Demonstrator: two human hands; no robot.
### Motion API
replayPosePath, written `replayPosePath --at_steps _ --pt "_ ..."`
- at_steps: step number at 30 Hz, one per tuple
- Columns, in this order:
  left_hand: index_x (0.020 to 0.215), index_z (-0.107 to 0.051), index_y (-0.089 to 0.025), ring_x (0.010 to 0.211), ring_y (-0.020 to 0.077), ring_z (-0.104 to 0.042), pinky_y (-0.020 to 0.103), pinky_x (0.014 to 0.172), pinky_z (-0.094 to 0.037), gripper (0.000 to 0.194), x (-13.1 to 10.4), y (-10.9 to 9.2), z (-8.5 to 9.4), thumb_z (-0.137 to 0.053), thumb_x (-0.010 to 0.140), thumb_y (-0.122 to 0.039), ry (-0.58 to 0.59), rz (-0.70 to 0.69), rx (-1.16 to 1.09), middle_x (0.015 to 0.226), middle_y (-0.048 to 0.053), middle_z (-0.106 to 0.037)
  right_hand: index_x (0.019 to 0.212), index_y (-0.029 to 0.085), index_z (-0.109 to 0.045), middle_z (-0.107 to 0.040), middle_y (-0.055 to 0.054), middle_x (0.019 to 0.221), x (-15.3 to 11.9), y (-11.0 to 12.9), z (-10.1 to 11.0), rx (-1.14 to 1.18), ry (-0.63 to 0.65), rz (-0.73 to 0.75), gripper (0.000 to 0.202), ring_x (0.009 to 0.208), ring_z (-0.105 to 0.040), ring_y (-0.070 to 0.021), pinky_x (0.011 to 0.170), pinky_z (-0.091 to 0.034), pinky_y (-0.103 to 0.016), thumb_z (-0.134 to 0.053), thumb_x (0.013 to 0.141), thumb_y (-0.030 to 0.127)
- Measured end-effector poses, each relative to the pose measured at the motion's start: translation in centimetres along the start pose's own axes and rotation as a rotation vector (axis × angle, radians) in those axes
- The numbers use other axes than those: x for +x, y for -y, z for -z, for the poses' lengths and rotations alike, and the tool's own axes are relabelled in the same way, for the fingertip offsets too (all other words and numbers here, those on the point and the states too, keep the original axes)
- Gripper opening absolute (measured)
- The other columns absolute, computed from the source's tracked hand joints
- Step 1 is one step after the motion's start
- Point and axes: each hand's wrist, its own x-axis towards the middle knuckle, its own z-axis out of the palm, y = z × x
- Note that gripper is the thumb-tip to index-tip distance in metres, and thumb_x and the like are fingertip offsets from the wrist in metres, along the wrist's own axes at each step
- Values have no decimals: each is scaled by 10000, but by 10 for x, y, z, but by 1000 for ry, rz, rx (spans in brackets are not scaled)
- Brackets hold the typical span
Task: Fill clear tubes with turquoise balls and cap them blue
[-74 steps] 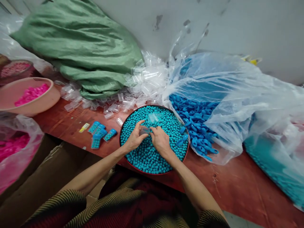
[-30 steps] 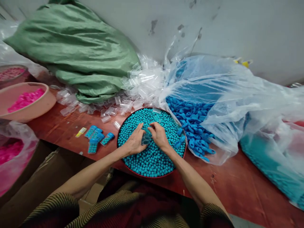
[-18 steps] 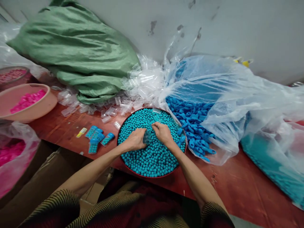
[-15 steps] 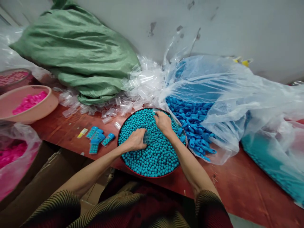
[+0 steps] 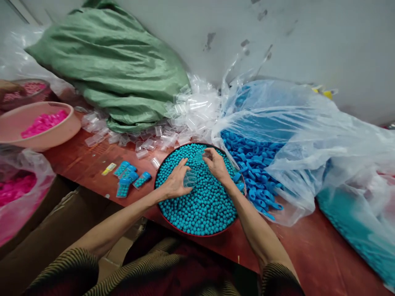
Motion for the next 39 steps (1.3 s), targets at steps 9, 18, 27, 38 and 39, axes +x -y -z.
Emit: replayPosePath --at_steps 9,18,27,38,39 --pt "1291 -339 -141 1163 297 -493 474 986 -402 706 5 6 -10 -621 654 -257 94 -54 -57 1220 160 -515 961 200 -656 -685 -68 978 -57 11 -23 -26 -28 -34 210 923 -625 -205 867 -474 -365 -535 790 220" --pt "1307 -358 -145 1112 333 -501 471 924 -431 796 20 -11 -8 -663 595 -325 310 66 8 1214 156 -510 973 222 -690 -710 -61 1005 -70 13 -18 -129 17 -79 240 962 -640 -215 909 -471 -382 -519 807 196" --pt "1161 -428 -118 1053 331 -501 473 897 -429 567 -2 -20 22 -573 613 -151 294 94 310 1116 173 -514 980 184 -633 -643 -114 1004 -71 -1 2 -191 -290 -43 262 980 -569 -235 935 -426 -416 -415 863 271" --pt "1236 -372 -100 1148 321 -477 429 948 -437 723 15 -3 4 -633 572 -212 349 150 96 1217 182 -488 905 170 -628 -672 -69 967 -57 -6 -30 207 -310 -423 363 942 -579 -219 906 -433 -369 -428 821 462" --pt "1250 -355 -100 1168 321 -466 436 966 -426 748 15 -3 0 -637 567 -211 318 162 51 1240 185 -474 892 170 -630 -675 -59 941 -56 -2 -33 265 -317 -441 379 924 -584 -213 886 -445 -355 -425 818 481"
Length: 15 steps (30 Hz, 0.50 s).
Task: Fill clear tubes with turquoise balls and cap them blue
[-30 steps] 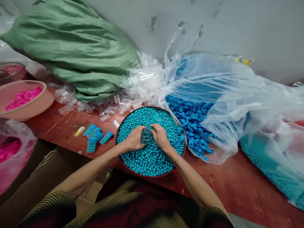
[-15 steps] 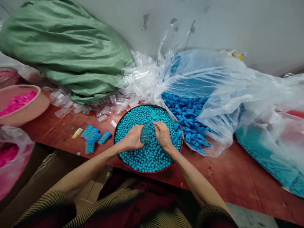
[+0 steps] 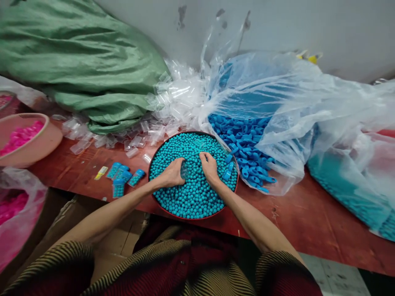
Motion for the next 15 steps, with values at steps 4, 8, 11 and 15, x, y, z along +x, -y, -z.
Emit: replayPosePath --at_steps 4,8,11,15 --pt "1286 -297 -107 1189 307 -462 452 1005 -401 819 4 -5 -18 -665 564 -222 -126 15 -229 1275 186 -456 915 164 -640 -678 -60 960 -10 10 -11 47 10 43 392 964 -587 -208 914 -434 -341 -424 828 479" --pt "1321 -247 -85 1148 306 -498 465 975 -424 876 14 -7 -36 -687 594 -296 -190 39 -465 1255 196 -479 1027 166 -634 -646 -98 1077 -23 17 -17 -119 9 237 356 1046 -563 -214 979 -394 -379 -419 860 394" --pt "1283 -358 -115 1127 297 -508 482 993 -403 691 24 -2 -44 -620 691 -357 -140 -120 -552 1203 167 -531 1134 152 -612 -595 -133 1190 -31 23 -21 -322 54 364 380 1162 -498 -245 1032 -347 -429 -450 863 364" --pt "1311 -354 -110 1245 339 -402 512 1062 -316 797 24 2 -46 -677 639 -391 -168 -150 -520 1297 189 -448 1177 150 -602 -560 -145 1252 -35 32 0 -526 110 458 382 1190 -488 -246 1014 -379 -401 -448 885 342"
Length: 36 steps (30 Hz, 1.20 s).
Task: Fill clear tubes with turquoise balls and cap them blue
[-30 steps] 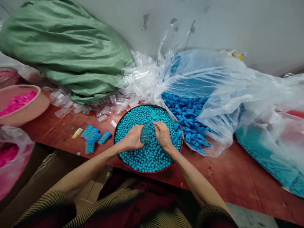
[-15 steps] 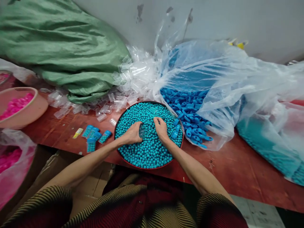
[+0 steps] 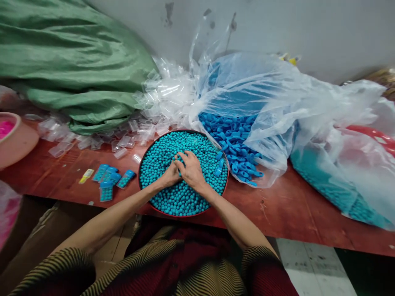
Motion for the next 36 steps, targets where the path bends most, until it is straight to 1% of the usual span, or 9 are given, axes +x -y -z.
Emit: replayPosePath --at_steps 3,5,8,13,18,23,28,32,36 --pt "1378 -235 -130 1278 337 -368 491 1052 -336 948 -13 -7 3 -729 598 -342 -119 56 84 1370 192 -345 1126 171 -617 -636 -118 1105 -10 -15 38 -228 -33 -50 332 1031 -582 -228 892 -452 -353 -422 907 326" --pt "1343 -280 -154 1237 306 -415 475 1032 -360 829 -25 -15 4 -709 647 -288 -211 40 194 1325 163 -389 1127 154 -599 -655 -130 984 -18 -28 66 -505 -14 -163 336 899 -613 -240 751 -473 -339 -414 911 333" --pt "1165 -434 -153 1121 271 -488 457 974 -404 511 -41 -24 7 -668 721 -247 -305 -3 383 1141 115 -507 1116 188 -595 -636 -118 905 -31 -45 93 -764 188 -161 299 748 -598 -214 550 -409 -285 -387 906 233" --pt "1018 -501 -176 927 207 -572 343 827 -472 277 -48 -29 7 -625 789 -269 -209 -14 470 980 55 -581 1005 244 -646 -586 -95 877 -38 -63 100 -852 418 53 290 722 -552 -198 495 -313 -266 -408 869 149" --pt "1008 -534 -194 865 192 -588 292 734 -463 243 -45 -33 3 -612 805 -305 -189 33 539 940 39 -599 816 192 -649 -575 -92 812 -29 -63 94 -899 435 126 251 711 -529 -196 516 -317 -269 -404 858 154" --pt "916 -518 -185 814 182 -583 300 743 -449 167 -47 -39 10 -592 802 -281 -205 51 386 865 28 -588 956 186 -620 -628 -101 908 -26 -44 71 -533 264 219 232 848 -574 -223 708 -435 -312 -406 868 199" --pt "886 -440 -198 741 149 -571 290 705 -452 179 -45 -40 25 -564 768 -251 -189 133 -12 796 -18 -542 1218 169 -479 -651 -106 909 -24 -30 42 -168 188 57 377 833 -618 -246 720 -471 -358 -402 858 251" --pt "885 -387 -203 588 119 -541 245 543 -432 175 -45 -37 25 -506 766 -252 -59 253 -335 702 -55 -478 1110 182 -473 -591 -15 699 -19 -20 44 304 300 -187 321 547 -558 -161 515 -435 -284 -418 848 359" --pt "941 -453 -190 758 134 -557 278 720 -457 198 -51 -39 21 -528 760 -216 -83 80 -200 816 -18 -556 943 187 -527 -560 29 631 -16 -3 49 586 462 -241 260 473 -484 -90 441 -361 -209 -462 831 413"
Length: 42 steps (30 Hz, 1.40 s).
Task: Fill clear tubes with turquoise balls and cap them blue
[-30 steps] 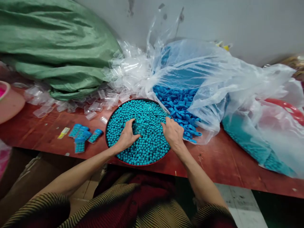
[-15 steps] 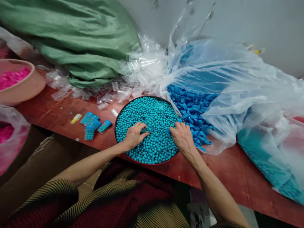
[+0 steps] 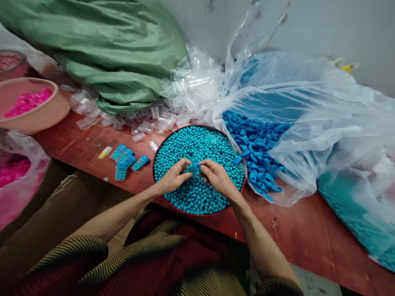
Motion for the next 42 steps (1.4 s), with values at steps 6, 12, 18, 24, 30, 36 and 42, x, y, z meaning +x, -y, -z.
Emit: replayPosePath --at_steps 6,12,18,24,30,36,42 --pt "1081 -461 -188 872 176 -578 318 812 -463 297 -5 -7 -2 -508 788 -210 58 -54 74 873 12 -595 918 212 -470 -437 108 452 -1 9 -6 158 65 -57 231 342 -334 -57 347 -277 -173 -483 844 430" --pt "1255 -410 -189 859 177 -579 329 811 -476 476 -8 -11 -4 -510 789 -196 106 -66 78 984 41 -609 789 220 -420 -424 122 419 3 12 -3 278 95 -141 318 310 -324 -48 311 -345 -168 -606 759 476" --pt "1386 -296 -195 764 147 -582 289 696 -504 616 -7 -12 -1 -511 811 -246 179 -68 -85 1045 66 -594 756 214 -416 -384 138 401 2 17 1 458 157 -243 385 301 -236 -24 319 -397 -175 -673 685 492" --pt "1417 -255 -215 630 104 -539 244 571 -477 651 -7 -12 -1 -499 815 -253 218 -25 -140 1024 68 -585 785 216 -420 -392 141 403 -2 11 0 445 155 -231 361 303 -253 -29 318 -396 -166 -670 708 465" --pt "1414 -232 -253 481 29 -444 188 444 -411 664 -6 -14 -3 -506 810 -252 238 75 -252 1016 47 -547 782 217 -419 -380 138 411 -2 8 -2 527 134 -220 375 316 -230 -28 319 -400 -164 -659 718 497" --pt "1271 -391 -233 470 24 -433 152 423 -392 474 -4 -15 -2 -504 810 -213 272 51 -309 843 -13 -533 825 230 -404 -401 141 424 -6 12 -5 445 144 -200 356 309 -249 -32 328 -410 -170 -601 764 519" --pt "1196 -427 -213 455 23 -421 161 407 -377 389 -6 -15 -2 -503 816 -248 228 47 -281 825 -24 -509 802 238 -367 -368 151 427 -6 12 -7 360 131 -175 347 296 -259 -35 303 -382 -164 -547 793 534"
